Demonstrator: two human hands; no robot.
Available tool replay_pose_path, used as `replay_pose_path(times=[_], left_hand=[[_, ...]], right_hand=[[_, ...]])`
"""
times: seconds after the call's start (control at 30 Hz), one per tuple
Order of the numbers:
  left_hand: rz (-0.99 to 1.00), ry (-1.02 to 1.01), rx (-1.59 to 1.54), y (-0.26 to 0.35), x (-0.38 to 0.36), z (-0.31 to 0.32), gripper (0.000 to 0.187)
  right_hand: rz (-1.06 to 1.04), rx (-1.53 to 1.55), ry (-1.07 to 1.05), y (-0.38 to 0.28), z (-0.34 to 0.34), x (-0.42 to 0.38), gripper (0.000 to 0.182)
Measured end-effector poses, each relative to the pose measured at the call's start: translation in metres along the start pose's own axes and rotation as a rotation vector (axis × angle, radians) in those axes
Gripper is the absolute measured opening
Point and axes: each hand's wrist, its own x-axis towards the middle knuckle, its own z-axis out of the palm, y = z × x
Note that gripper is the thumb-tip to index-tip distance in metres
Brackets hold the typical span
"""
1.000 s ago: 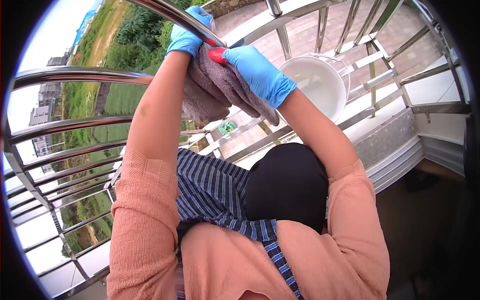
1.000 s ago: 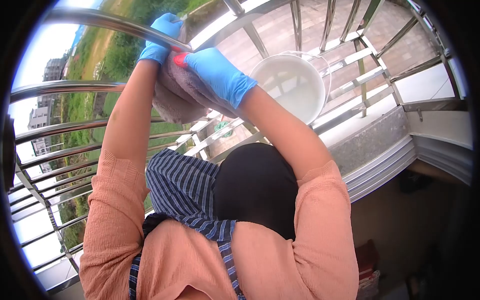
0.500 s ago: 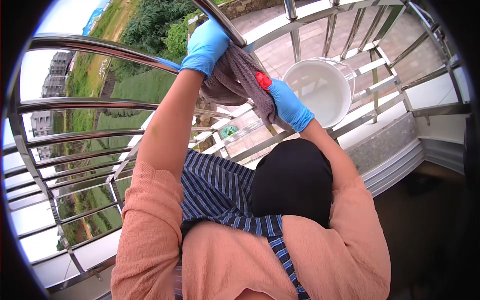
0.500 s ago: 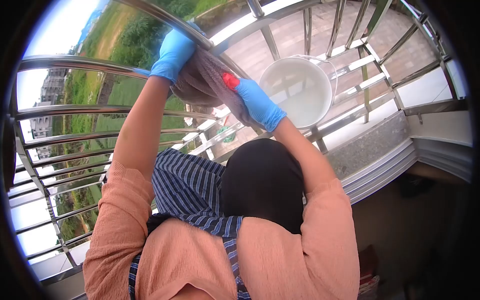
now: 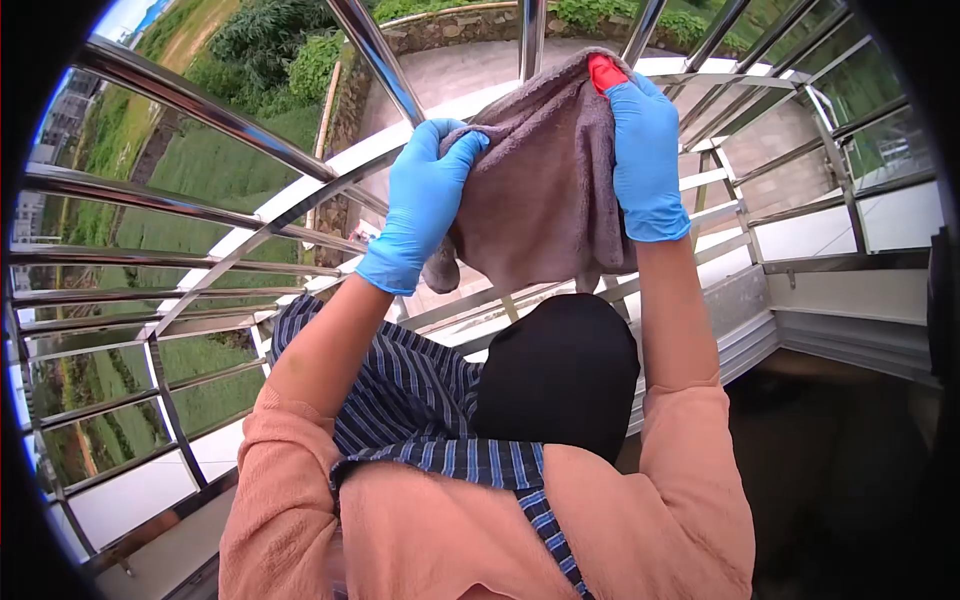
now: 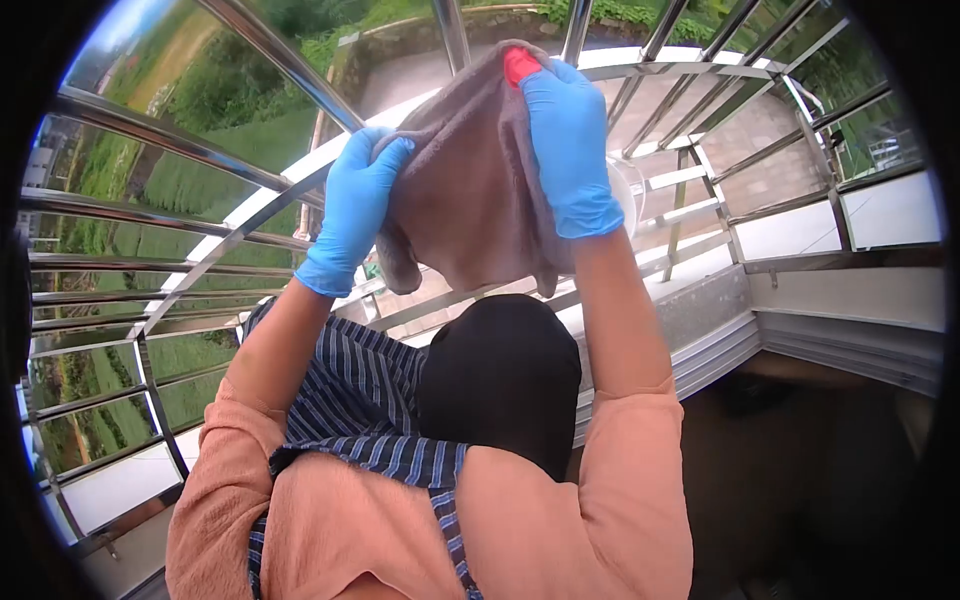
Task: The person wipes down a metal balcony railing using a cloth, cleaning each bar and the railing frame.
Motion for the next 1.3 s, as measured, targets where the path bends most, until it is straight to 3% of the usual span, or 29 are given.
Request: replay_pose_path(times=[0.03, 0.07, 0.1, 0.13, 0.17, 0.2, 0.23, 0.27, 0.37, 0.4, 0.43, 0.57, 0.7, 0.8, 0.93, 1.0, 1.1, 1.13, 1.2, 1.3], left_hand=[[-0.052, -0.002, -0.065, -0.002, 0.003, 0.003, 0.028], [-0.073, -0.031, -0.086, -0.004, 0.005, 0.007, 0.029], [-0.085, -0.070, -0.112, -0.005, 0.007, 0.015, 0.030], [-0.091, -0.116, -0.141, -0.002, 0.011, 0.025, 0.031], [-0.137, -0.192, -0.138, 0.004, 0.011, 0.031, 0.034], [-0.185, -0.245, -0.073, -0.003, 0.016, 0.040, 0.037], [-0.241, -0.298, -0.124, -0.007, 0.019, 0.047, 0.037], [-0.301, -0.354, -0.173, -0.010, 0.021, 0.055, 0.038], [-0.225, -0.314, -0.260, -0.025, 0.028, 0.071, 0.037], [-0.255, -0.338, -0.086, -0.023, 0.033, 0.070, 0.037], [-0.199, -0.332, -0.067, -0.030, 0.035, 0.072, 0.038], [-0.147, -0.315, 0.166, -0.030, 0.028, 0.056, 0.040], [-0.003, -0.241, 0.408, -0.031, 0.014, 0.037, 0.037], [-0.025, -0.257, 0.489, -0.024, 0.006, 0.026, 0.037], [-0.105, -0.239, 0.414, -0.022, -0.009, 0.008, 0.034], [-0.114, -0.191, 0.321, -0.041, -0.019, -0.002, 0.033], [-0.148, -0.139, 0.148, -0.051, -0.027, -0.021, 0.030], [-0.147, -0.121, 0.069, -0.052, -0.028, -0.026, 0.030], [-0.212, -0.165, -0.024, -0.037, -0.025, -0.029, 0.029], [-0.189, -0.270, -0.007, -0.012, -0.010, -0.014, 0.030]], right_hand=[[0.060, 0.093, -0.014, 0.004, 0.013, 0.022, 0.022], [-0.097, -0.161, -0.021, 0.023, 0.019, 0.055, 0.025], [-0.358, -0.695, -0.016, 0.045, 0.025, 0.087, 0.029], [-0.593, -1.263, -0.207, 0.056, 0.027, 0.114, 0.029], [-0.358, -1.307, -0.296, 0.049, 0.032, 0.124, 0.029], [-0.180, -1.301, -0.256, 0.051, 0.040, 0.129, 0.030], [-0.162, -1.196, -0.304, 0.080, 0.036, 0.151, 0.050], [-0.170, -1.267, -0.323, 0.079, 0.039, 0.150, 0.048], [-0.161, -1.416, -0.299, 0.094, 0.037, 0.173, 0.044], [-0.153, -1.437, -0.254, 0.080, 0.044, 0.167, 0.042], [-0.045, -1.543, -0.185, 0.067, 0.050, 0.159, 0.023], [-0.185, -1.562, -0.095, 0.078, 0.050, 0.160, 0.031], [-0.228, -1.475, -0.020, 0.073, 0.055, 0.154, 0.036], [-0.195, -1.456, 0.054, 0.062, 0.052, 0.136, 0.037], [-0.542, -1.411, 0.218, 0.047, 0.045, 0.091, 0.017], [-0.655, -1.341, 0.225, 0.054, 0.034, 0.068, 0.018], [-0.582, -1.239, 0.168, 0.054, 0.017, 0.042, 0.022], [-0.383, -1.085, 0.221, 0.052, 0.014, 0.036, 0.025], [-0.142, -0.500, 0.226, 0.050, -0.015, 0.035, 0.030], [-0.133, -0.621, 0.290, 0.051, -0.060, 0.060, 0.033]])
